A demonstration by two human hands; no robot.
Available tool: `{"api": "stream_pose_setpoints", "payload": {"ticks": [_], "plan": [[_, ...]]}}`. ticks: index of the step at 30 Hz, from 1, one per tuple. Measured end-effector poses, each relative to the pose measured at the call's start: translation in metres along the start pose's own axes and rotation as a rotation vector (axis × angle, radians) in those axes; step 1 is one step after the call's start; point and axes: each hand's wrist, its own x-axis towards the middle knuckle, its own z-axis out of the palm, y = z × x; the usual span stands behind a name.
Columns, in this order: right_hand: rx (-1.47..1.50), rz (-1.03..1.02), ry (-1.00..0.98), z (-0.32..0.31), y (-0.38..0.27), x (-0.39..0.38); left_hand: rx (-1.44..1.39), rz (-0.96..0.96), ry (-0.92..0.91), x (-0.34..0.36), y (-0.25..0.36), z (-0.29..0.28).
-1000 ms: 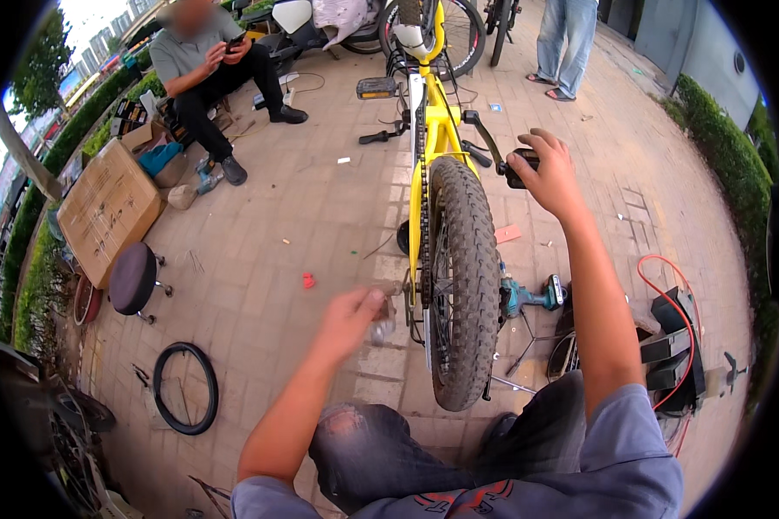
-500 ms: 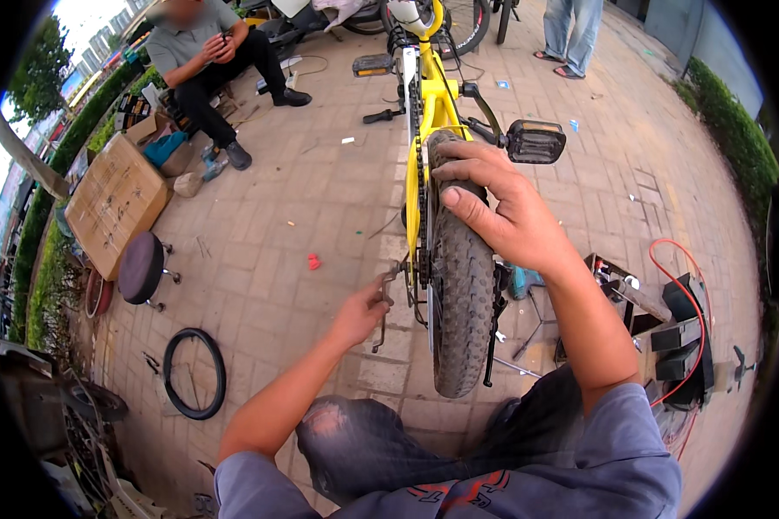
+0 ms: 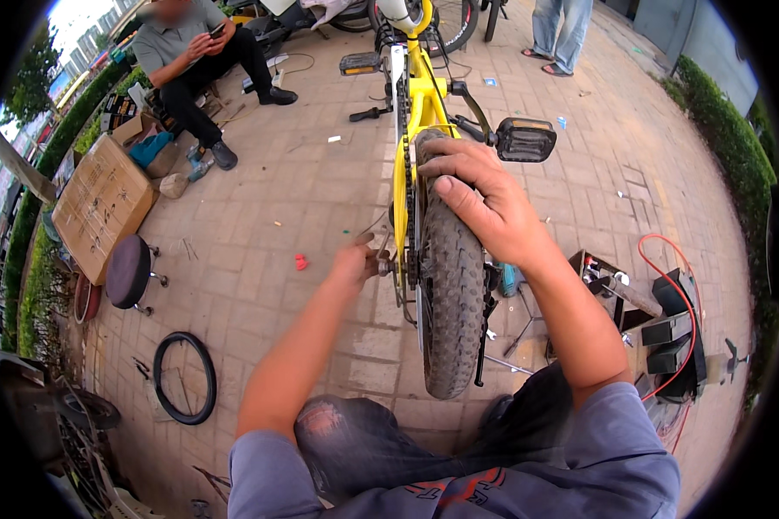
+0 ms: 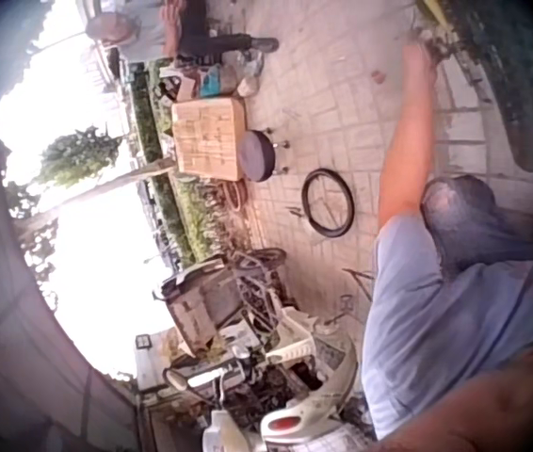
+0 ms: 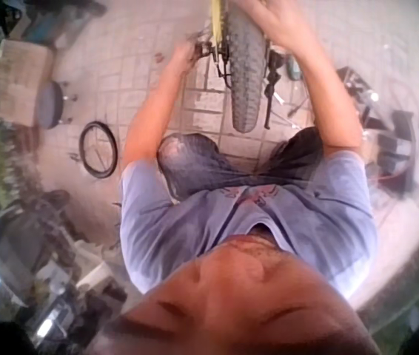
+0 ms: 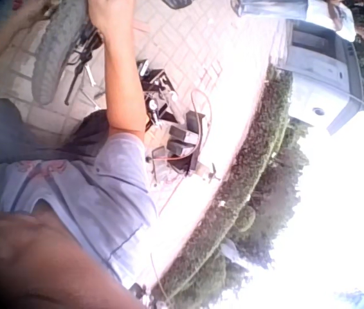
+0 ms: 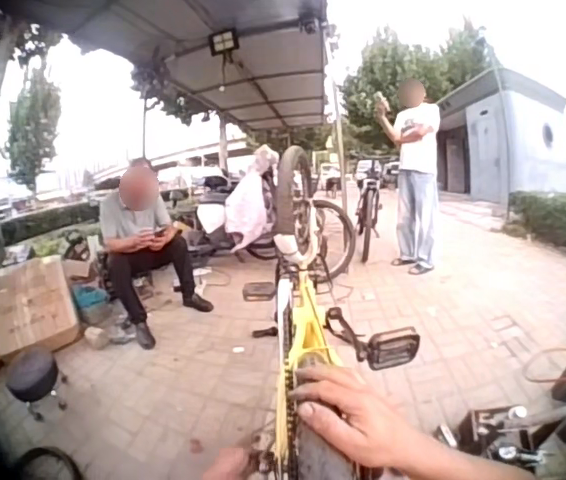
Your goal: The person sits on the ground and uses a wrench and a cordless drill to tighten bolts on the rear wheel and chain area of a yellow bicycle. They spin the wheel to check alignment and then stand the bicycle upright.
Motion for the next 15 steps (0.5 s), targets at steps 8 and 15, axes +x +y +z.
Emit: {"api": "stream_pose_setpoints", "payload": {"ticks": [8,15], "plan": [[-0.005,0.005,0.005,0.001,0.001,0.000,0.291,0.417,-0.006,-0.023,0.070,0.028],[-0.036,0.011,0.009,-0.001,-0.001,-0.003,0.780,0.362,-0.102,-0.124,0.084,0.012]]}}
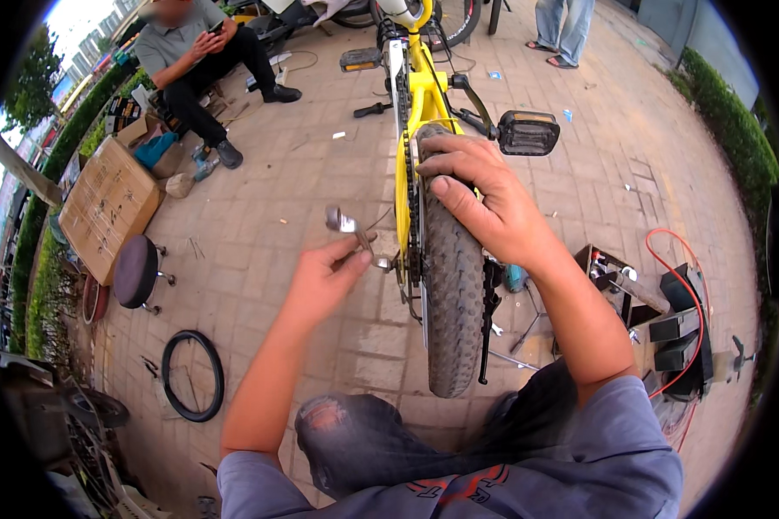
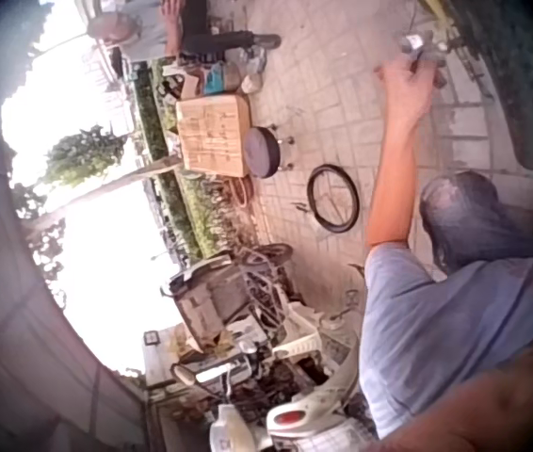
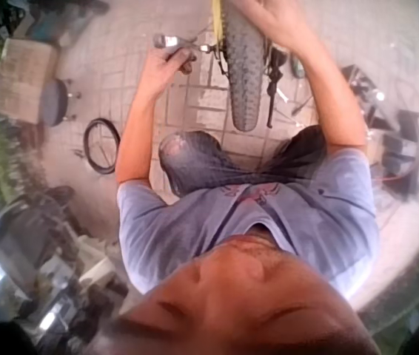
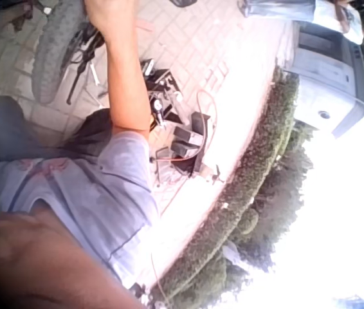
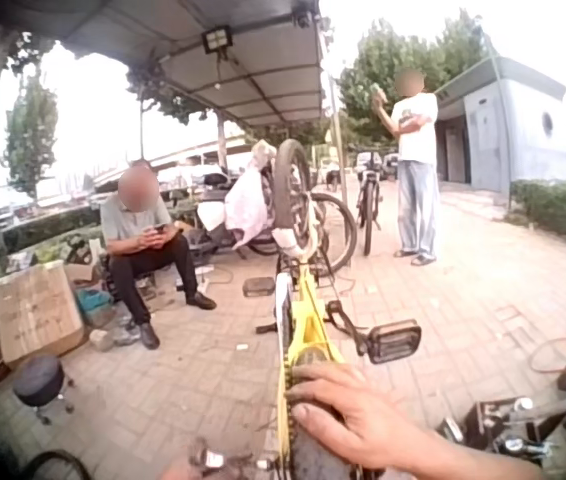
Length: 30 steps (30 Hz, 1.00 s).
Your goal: The person sits on the ground and uses a wrench and a cordless drill to tighten bolts on the rear wheel and chain area of a yellow bicycle. They spin the wheel to check alignment and then stand the bicycle upright.
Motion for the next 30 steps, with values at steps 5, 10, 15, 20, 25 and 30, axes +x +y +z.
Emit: {"api": "stream_pose_setpoints", "payload": {"ticks": [5,10,15,20,25,30], "plan": [[-0.008,-0.009,0.000,-0.001,-0.002,0.000,-0.611,-0.223,-0.178,-0.049,-0.030,0.013],[-0.026,-0.023,0.006,0.000,-0.002,0.000,-0.467,-0.432,-0.256,-0.042,-0.076,0.034],[-0.035,-0.010,-0.021,0.000,-0.006,0.001,-0.372,-0.455,-0.197,0.009,-0.118,0.055],[-0.034,-0.001,-0.021,0.001,-0.002,-0.001,-0.444,-0.383,-0.083,0.077,-0.102,0.050],[-0.013,0.010,-0.021,0.003,0.000,0.001,-0.659,-0.135,-0.067,0.096,-0.058,0.017],[-0.003,0.011,-0.011,0.000,0.004,0.000,-0.711,0.044,-0.158,0.048,-0.028,-0.007]]}}
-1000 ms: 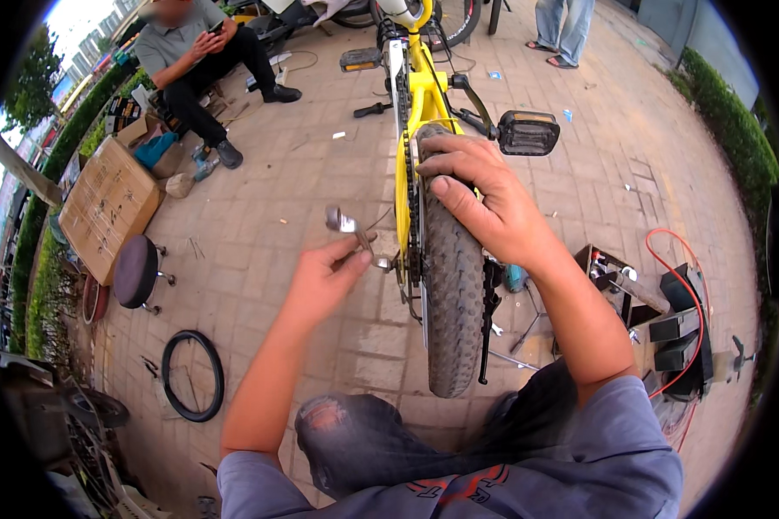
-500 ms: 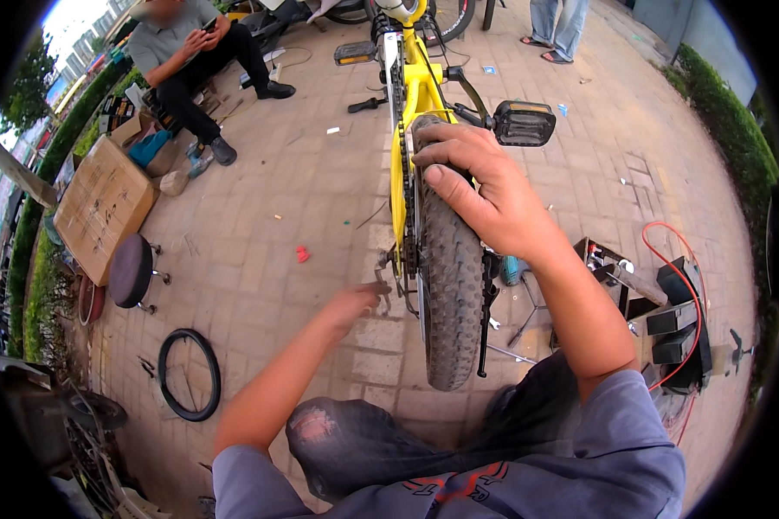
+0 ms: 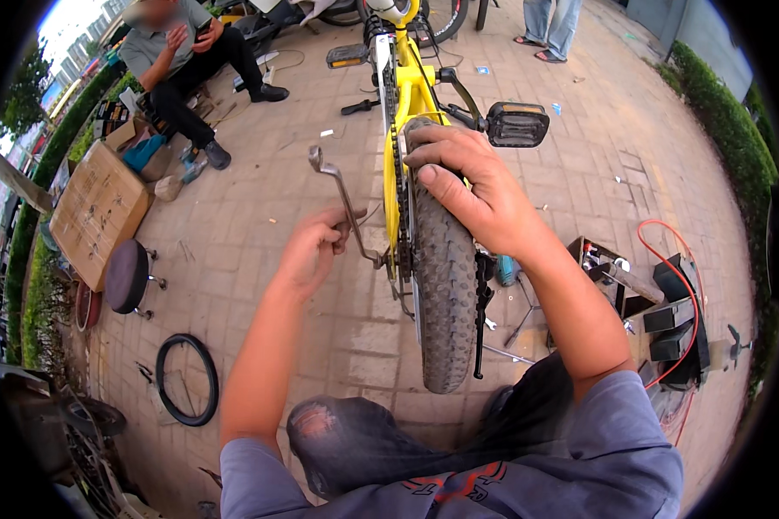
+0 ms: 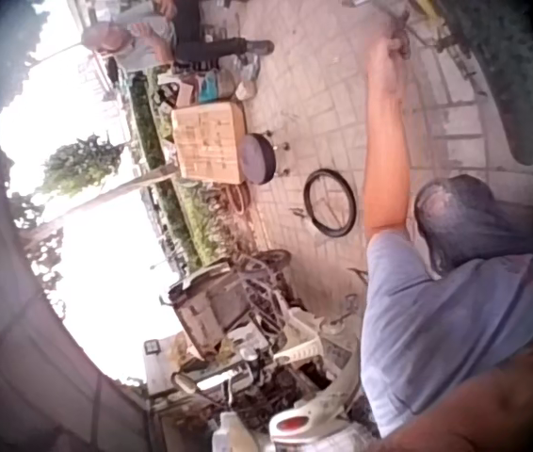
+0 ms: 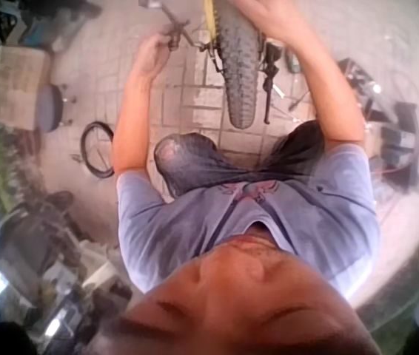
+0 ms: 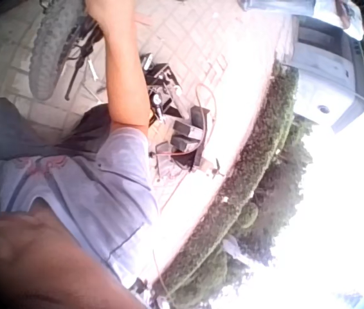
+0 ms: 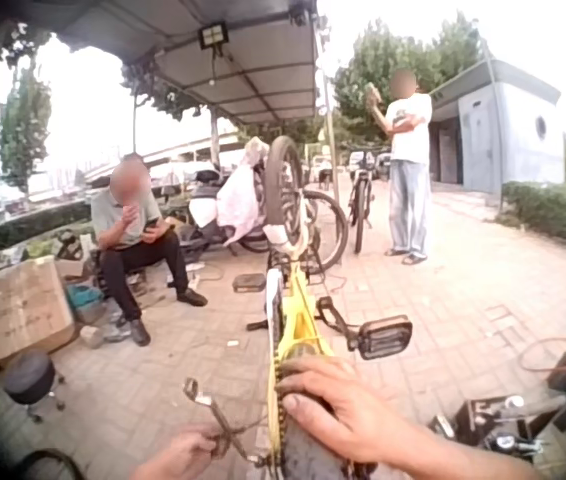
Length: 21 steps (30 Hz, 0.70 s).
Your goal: The person sits on the ground and uses a wrench and a cordless drill to tighten bolts on the rear wheel and chain area of a yellow bicycle. They spin the wheel to check alignment and then stand the bicycle upright.
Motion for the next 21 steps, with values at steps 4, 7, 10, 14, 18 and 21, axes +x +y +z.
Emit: {"api": "stream_pose_setpoints", "payload": {"ticks": [4,7,10,14,18,21], "plan": [[0.000,-0.003,-0.010,0.001,-0.001,0.000,-0.108,-0.094,0.011,-0.044,-0.009,-0.005],[-0.022,-0.011,-0.006,0.001,-0.003,0.000,0.058,-0.231,-0.048,-0.058,-0.015,-0.003],[-0.028,-0.010,-0.010,0.001,-0.004,0.001,0.096,-0.395,-0.159,-0.063,-0.044,-0.010],[-0.033,0.003,-0.007,0.000,-0.003,-0.002,0.122,-0.500,-0.124,-0.048,-0.086,-0.012],[-0.045,-0.006,-0.009,-0.001,-0.005,-0.001,0.038,-0.610,0.073,-0.004,-0.107,-0.023],[-0.018,0.007,-0.010,0.000,-0.002,0.001,0.033,-0.565,0.130,0.035,-0.097,-0.029]]}}
